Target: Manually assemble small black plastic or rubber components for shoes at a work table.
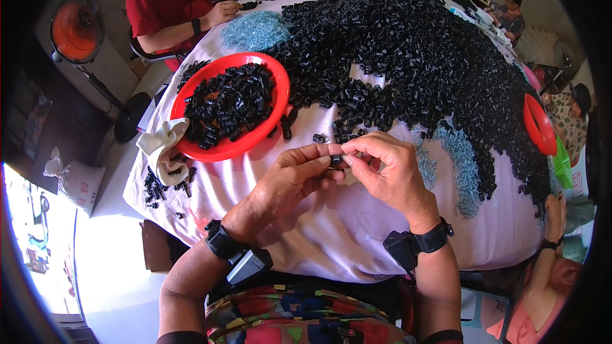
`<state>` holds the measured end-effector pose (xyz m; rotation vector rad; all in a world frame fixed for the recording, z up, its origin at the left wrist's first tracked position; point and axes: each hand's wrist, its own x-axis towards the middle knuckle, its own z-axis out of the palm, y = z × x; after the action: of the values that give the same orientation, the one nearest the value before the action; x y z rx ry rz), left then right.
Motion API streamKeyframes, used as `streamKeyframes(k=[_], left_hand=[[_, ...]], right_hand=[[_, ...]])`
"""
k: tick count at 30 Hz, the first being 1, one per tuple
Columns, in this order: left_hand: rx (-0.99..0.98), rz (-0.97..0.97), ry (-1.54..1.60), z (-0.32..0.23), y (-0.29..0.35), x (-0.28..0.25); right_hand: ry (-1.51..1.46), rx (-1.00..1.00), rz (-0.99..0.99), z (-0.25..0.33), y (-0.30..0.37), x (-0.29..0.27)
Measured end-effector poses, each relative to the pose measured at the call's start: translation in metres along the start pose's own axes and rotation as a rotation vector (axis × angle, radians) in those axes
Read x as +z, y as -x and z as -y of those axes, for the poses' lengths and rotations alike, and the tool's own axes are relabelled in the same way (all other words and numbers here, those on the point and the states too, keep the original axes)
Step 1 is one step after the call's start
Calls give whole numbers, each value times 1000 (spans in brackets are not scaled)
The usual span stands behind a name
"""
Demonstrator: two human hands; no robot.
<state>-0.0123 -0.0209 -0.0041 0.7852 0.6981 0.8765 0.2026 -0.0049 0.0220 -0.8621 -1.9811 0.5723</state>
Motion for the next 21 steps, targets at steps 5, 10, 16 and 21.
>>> streamKeyframes(k=[5,10,16,21], left_hand=[[16,-14,26,3,-1,-4],[-3,-50,54,-7,2,5],[40,-70,25,-4,1,0],[36,-10,74,-3,0,0]], right_hand=[[-12,-15,-17,-2,1,1],[-12,-21,-30,-2,1,1],[-24,-4,-40,1,0,1],[-20,-21,-32,-3,1,2]])
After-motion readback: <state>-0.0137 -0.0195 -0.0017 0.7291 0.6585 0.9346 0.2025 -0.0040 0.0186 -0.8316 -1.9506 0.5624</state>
